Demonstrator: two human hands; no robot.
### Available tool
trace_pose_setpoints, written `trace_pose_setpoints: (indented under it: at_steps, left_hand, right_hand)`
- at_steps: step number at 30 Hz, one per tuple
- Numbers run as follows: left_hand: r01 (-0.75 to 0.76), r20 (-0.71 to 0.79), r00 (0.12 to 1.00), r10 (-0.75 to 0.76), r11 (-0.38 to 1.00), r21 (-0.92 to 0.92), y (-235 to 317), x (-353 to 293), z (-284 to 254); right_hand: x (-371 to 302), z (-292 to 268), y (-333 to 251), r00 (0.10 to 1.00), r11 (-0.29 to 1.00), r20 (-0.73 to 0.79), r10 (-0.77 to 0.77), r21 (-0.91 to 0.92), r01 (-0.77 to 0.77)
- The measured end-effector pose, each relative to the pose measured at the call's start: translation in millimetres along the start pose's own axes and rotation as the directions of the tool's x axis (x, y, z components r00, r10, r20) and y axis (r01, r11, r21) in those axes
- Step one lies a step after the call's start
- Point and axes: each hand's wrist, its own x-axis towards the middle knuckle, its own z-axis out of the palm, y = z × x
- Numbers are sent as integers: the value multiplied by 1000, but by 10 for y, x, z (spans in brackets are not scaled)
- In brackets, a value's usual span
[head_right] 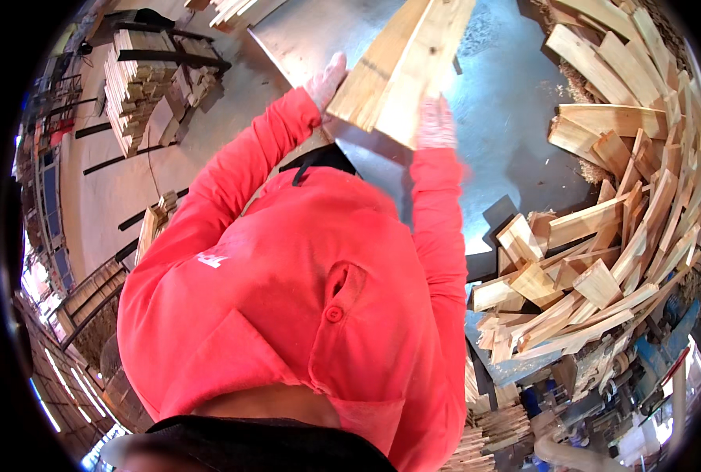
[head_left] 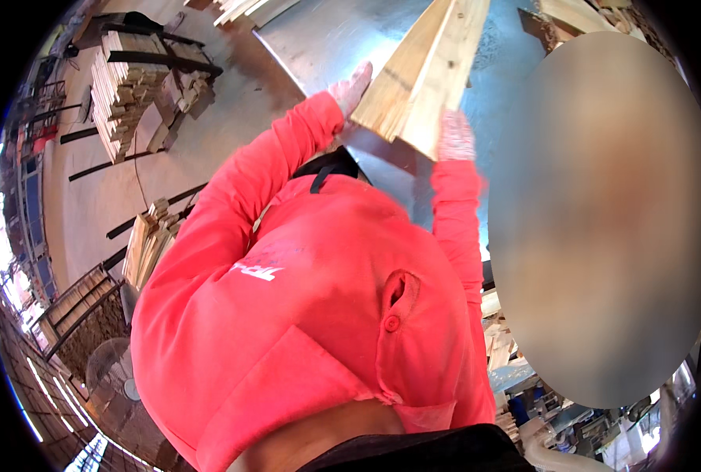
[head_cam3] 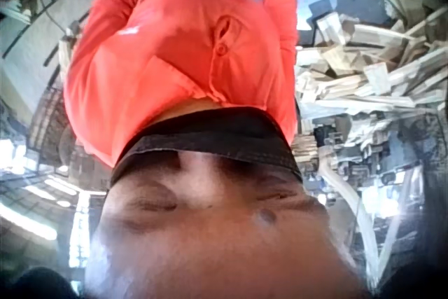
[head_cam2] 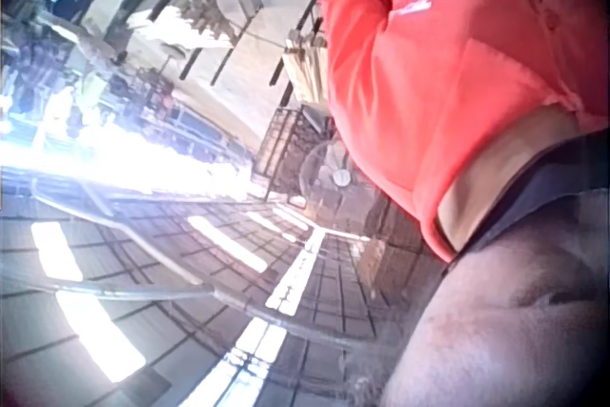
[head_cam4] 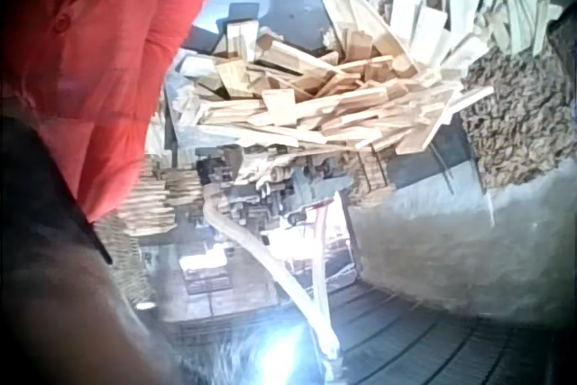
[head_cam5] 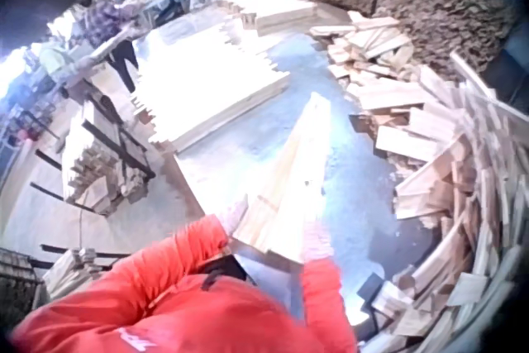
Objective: The person repeatedly picks up wooden planks from a pile on a metal table, briefly inspects them, and places them into a separate stack. The task involves continuous handling of individual planks to organize them.
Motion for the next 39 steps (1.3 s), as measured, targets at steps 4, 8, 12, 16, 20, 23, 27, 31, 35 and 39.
trace_pose_setpoints:
  at_steps: [4,8,12,16,20,23,27,31,35,39]
  left_hand:
    - [-295,186,946,266,944,149,-51,-278,178]
    - [-272,76,962,263,883,383,-18,-381,194]
    - [56,-177,957,231,450,891,320,-740,81]
    - [225,-266,947,183,213,951,461,-605,15]
    - [126,-223,957,188,424,897,364,-409,-186]
    - [-107,-24,982,188,655,748,302,-580,-375]
    - [-338,-37,936,351,922,189,305,-883,-1086]
    - [-601,-309,771,556,797,-65,979,-1439,-2342]
    - [-683,-606,463,647,696,221,1691,-1601,-4449]
    - [203,-925,136,354,904,376,2268,-2501,-6232]
  right_hand:
    - [23,527,-577,969,779,-50,243,-586,-225]
    - [-51,427,-464,925,927,-58,375,30,-374]
    - [-178,380,-793,889,879,-66,454,198,-434]
    - [-158,195,-443,927,902,55,370,215,-373]
    - [-126,294,-459,909,894,242,339,218,-391]
    - [-99,463,-269,917,890,26,398,233,-392]
    - [-13,517,-93,934,911,6,356,222,-348]
    - [117,569,39,940,926,-18,342,180,-333]
    - [180,1053,-114,930,959,-236,282,78,-272]
    - [188,1648,166,820,842,-569,63,-410,-349]
